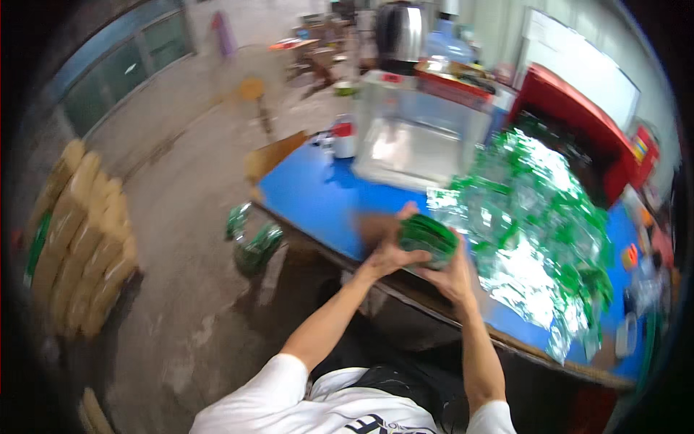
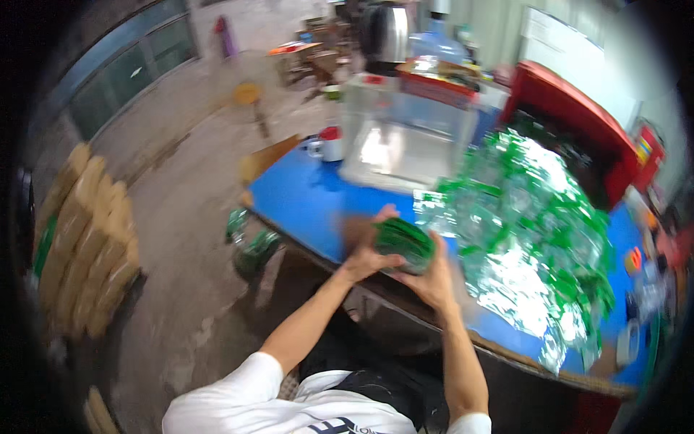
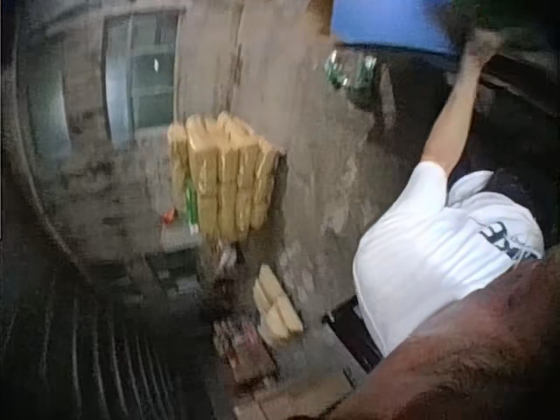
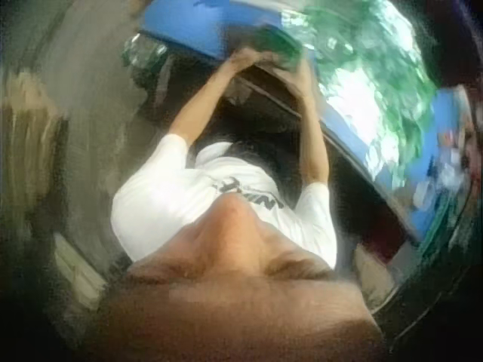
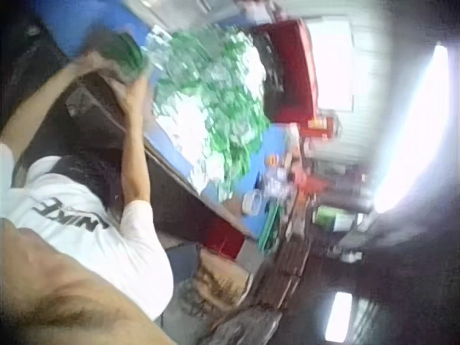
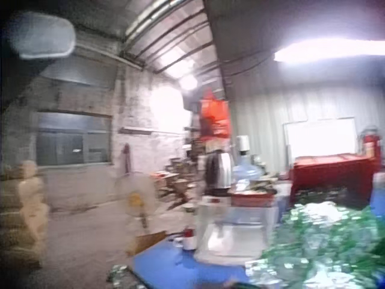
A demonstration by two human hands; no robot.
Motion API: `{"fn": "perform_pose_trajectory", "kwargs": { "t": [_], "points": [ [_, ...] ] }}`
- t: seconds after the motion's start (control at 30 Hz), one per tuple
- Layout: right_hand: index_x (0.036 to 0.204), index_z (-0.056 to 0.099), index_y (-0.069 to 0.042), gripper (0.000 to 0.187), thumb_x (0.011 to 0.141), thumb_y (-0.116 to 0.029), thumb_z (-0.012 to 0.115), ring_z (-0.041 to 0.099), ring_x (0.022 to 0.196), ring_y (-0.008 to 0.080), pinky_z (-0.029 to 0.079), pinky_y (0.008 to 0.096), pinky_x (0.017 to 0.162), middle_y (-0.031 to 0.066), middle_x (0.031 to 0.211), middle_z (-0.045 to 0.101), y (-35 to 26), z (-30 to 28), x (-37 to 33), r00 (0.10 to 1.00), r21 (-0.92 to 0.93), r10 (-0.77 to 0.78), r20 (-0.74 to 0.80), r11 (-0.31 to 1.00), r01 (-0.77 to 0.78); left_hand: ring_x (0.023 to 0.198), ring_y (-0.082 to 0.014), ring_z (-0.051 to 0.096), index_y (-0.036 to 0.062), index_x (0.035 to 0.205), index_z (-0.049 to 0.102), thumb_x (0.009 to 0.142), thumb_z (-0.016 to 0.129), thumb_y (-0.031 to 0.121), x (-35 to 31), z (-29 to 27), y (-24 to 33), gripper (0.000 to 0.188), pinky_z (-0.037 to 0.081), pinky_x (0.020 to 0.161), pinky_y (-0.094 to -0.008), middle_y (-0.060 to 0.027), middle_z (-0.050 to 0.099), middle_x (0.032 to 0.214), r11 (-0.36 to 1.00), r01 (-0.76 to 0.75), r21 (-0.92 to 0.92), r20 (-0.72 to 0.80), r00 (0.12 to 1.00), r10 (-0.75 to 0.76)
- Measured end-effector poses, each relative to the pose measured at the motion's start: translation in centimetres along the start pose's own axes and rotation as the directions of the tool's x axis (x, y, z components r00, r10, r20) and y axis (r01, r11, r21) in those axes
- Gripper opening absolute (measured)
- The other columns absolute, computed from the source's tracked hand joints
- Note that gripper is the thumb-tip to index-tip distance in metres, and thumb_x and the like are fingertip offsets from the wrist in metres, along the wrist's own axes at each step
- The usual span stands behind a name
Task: Sorting and stacking small green plastic bags on a workbench.
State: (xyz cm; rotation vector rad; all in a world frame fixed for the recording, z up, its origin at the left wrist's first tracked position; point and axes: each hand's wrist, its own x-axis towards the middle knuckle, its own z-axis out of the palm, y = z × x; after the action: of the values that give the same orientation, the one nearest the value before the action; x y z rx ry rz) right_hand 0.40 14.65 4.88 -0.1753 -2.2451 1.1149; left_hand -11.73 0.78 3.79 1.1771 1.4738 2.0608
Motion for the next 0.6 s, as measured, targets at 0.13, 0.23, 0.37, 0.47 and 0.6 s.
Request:
{"fn": "perform_pose_trajectory", "kwargs": {
  "t": [0.13, 0.23, 0.37, 0.47, 0.6],
  "points": [
    [0.131, 0.052, 0.002, 0.073, 0.067, -0.018, 0.081, 0.059, 0.116, 0.0312, 0.044, 0.0392, 0.102, 0.0204, 0.124, 0.06, 2.0, -1.0, -1.6, 0.988, -0.169, 0.152, 0.019, 0.975, -0.146, 0.144, -0.0295, 0.031, 0.0009, 0.153, 0.025, 0.068, 0.092, 0.024, 0.9, 0.9, -6.4, 0.11, 0.025, 0.12, -0.0401, -0.0182, 0.034, 0.154, 0.979, -0.094, 0.179, 0.131, 0.989, 0.071],
    [0.137, 0.046, 0.005, 0.068, 0.078, -0.009, 0.077, 0.058, 0.113, 0.0275, 0.046, 0.037, 0.099, 0.0187, 0.125, 0.059, 5.8, -0.4, -2.0, 0.967, 0.212, 0.241, -0.078, 0.952, -0.22, 0.147, -0.0311, 0.024, 0.0018, 0.157, 0.007, 0.069, 0.091, 0.031, 0.6, 2.9, -6.5, 0.125, 0.022, 0.121, -0.0403, -0.022, 0.02, 0.16, 0.995, -0.073, 0.07, -0.077, 0.994, 0.079],
    [0.142, 0.042, 0.003, 0.063, 0.093, -0.024, 0.07, 0.056, 0.114, 0.0228, 0.044, 0.038, 0.101, 0.0132, 0.129, 0.058, 7.3, -1.1, -0.6, 0.907, 0.541, 0.42, -0.011, 0.765, -0.348, 0.142, -0.0246, 0.032, 0.005, 0.157, 0.011, 0.072, 0.089, 0.031, -2.1, 6.5, -1.4, 0.119, 0.024, 0.119, -0.0397, -0.0146, 0.033, 0.154, 0.88, 0.167, -0.445, -0.201, 0.939, -0.28],
    [0.142, 0.043, 0.001, 0.06, 0.098, -0.035, 0.062, 0.054, 0.119, 0.024, 0.041, 0.0395, 0.104, 0.0123, 0.133, 0.055, 5.0, -0.8, -1.0, 0.888, 0.65, 0.428, 0.171, 0.628, -0.428, 0.132, -0.0207, 0.04, 0.0114, 0.151, 0.028, 0.077, 0.074, 0.008, -2.2, 7.5, -2.5, 0.087, 0.033, 0.112, -0.0369, -0.0041, 0.043, 0.142, 0.719, 0.166, -0.675, -0.014, 0.971, -0.238],
    [0.146, 0.04, -0.002, 0.07, 0.098, -0.052, 0.053, 0.05, 0.124, 0.0261, 0.038, 0.0408, 0.107, 0.0144, 0.141, 0.049, 1.7, -1.9, -1.7, 0.943, 0.824, 0.329, 0.044, 0.522, -0.221, 0.139, -0.0259, 0.034, 0.0123, 0.155, 0.017, 0.072, 0.071, 0.001, -2.3, 6.2, -2.4, 0.1, 0.03, 0.115, -0.0395, -0.0078, 0.035, 0.149, 0.913, 0.094, -0.398, -0.135, 0.978, -0.16]
  ]
}}
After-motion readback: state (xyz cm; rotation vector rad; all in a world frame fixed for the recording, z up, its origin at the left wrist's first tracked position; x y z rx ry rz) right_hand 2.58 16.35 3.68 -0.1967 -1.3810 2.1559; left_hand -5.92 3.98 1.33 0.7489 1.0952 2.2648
